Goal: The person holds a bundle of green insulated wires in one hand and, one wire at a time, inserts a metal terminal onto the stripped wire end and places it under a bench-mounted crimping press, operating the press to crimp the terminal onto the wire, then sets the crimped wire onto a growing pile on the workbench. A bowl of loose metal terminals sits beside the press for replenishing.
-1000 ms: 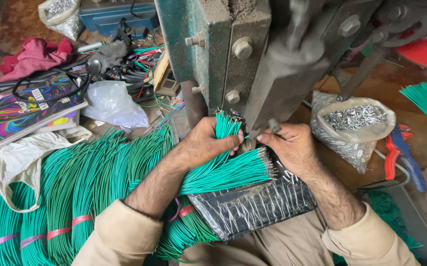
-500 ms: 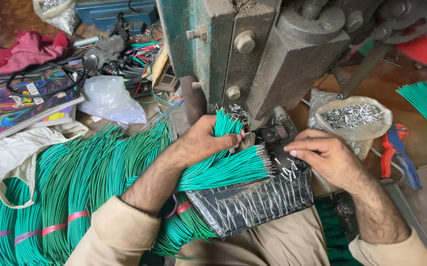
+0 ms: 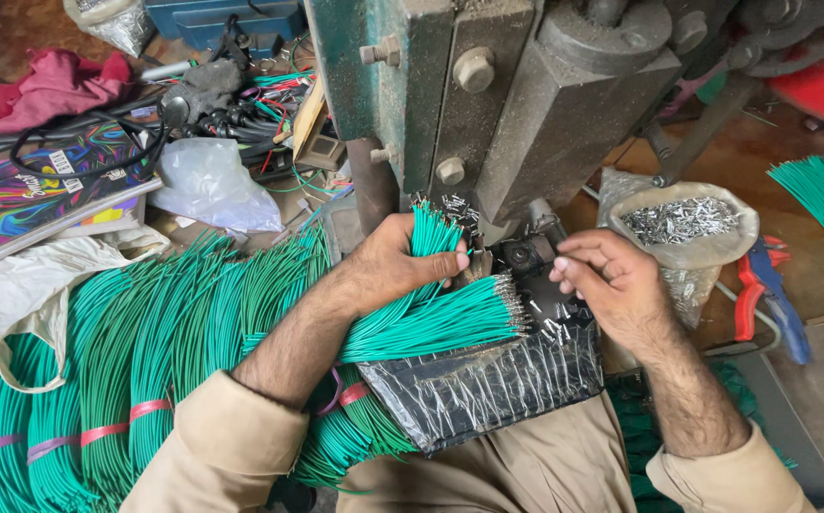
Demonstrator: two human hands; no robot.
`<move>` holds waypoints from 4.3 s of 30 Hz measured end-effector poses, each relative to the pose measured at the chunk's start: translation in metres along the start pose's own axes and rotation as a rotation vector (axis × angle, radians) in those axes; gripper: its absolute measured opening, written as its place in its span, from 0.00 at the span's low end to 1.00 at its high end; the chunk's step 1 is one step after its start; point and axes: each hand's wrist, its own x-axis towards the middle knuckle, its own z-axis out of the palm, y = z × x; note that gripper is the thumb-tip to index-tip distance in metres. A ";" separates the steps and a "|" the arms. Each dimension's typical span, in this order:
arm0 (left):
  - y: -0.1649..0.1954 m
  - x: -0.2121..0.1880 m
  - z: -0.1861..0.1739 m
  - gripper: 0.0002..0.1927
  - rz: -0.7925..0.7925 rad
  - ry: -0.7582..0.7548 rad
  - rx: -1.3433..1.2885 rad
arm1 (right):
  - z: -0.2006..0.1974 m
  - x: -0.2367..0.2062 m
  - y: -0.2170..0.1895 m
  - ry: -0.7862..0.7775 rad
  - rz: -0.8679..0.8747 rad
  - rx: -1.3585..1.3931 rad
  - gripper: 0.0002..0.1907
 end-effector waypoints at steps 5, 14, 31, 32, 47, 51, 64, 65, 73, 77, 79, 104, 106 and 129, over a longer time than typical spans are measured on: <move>0.001 -0.001 0.000 0.11 -0.004 0.017 0.045 | 0.029 0.011 -0.004 0.018 -0.015 0.198 0.08; -0.002 0.001 0.002 0.11 0.010 0.030 0.084 | 0.053 0.021 0.005 -0.017 -0.001 0.085 0.07; 0.004 0.004 0.001 0.12 -0.021 0.040 0.153 | 0.058 0.022 0.008 0.051 -0.026 -0.052 0.05; 0.004 0.004 0.001 0.12 -0.005 0.032 0.129 | 0.059 0.022 0.006 0.047 -0.025 -0.046 0.05; -0.004 0.004 0.001 0.07 0.022 -0.038 -0.052 | -0.020 -0.029 -0.025 -0.119 0.145 -0.506 0.12; -0.003 0.004 0.002 0.08 0.005 -0.017 -0.066 | -0.013 -0.031 -0.013 -0.060 0.034 -0.508 0.08; -0.003 0.005 0.003 0.07 0.086 -0.105 -0.080 | -0.014 -0.022 -0.009 -0.023 0.264 -0.567 0.08; -0.004 0.005 0.003 0.06 0.092 -0.109 -0.086 | -0.012 -0.022 -0.007 0.008 0.323 -0.540 0.08; -0.004 0.005 0.004 0.04 0.086 -0.080 -0.072 | 0.024 0.004 -0.006 0.044 -0.075 0.045 0.07; -0.002 0.005 0.004 0.07 0.047 -0.030 0.017 | 0.049 0.009 -0.012 -0.018 -0.155 0.098 0.11; -0.002 0.004 0.004 0.07 0.045 -0.022 0.032 | 0.052 0.013 -0.012 -0.016 -0.107 0.111 0.07; 0.001 0.002 0.006 0.12 0.115 -0.028 0.151 | 0.029 -0.004 -0.027 -0.095 0.036 0.176 0.09; 0.000 0.001 0.008 0.13 0.130 -0.019 0.231 | 0.014 -0.016 -0.037 -0.063 0.025 -0.136 0.10; 0.003 0.000 0.003 0.08 0.010 0.030 0.116 | 0.052 0.016 -0.005 0.010 -0.065 0.047 0.05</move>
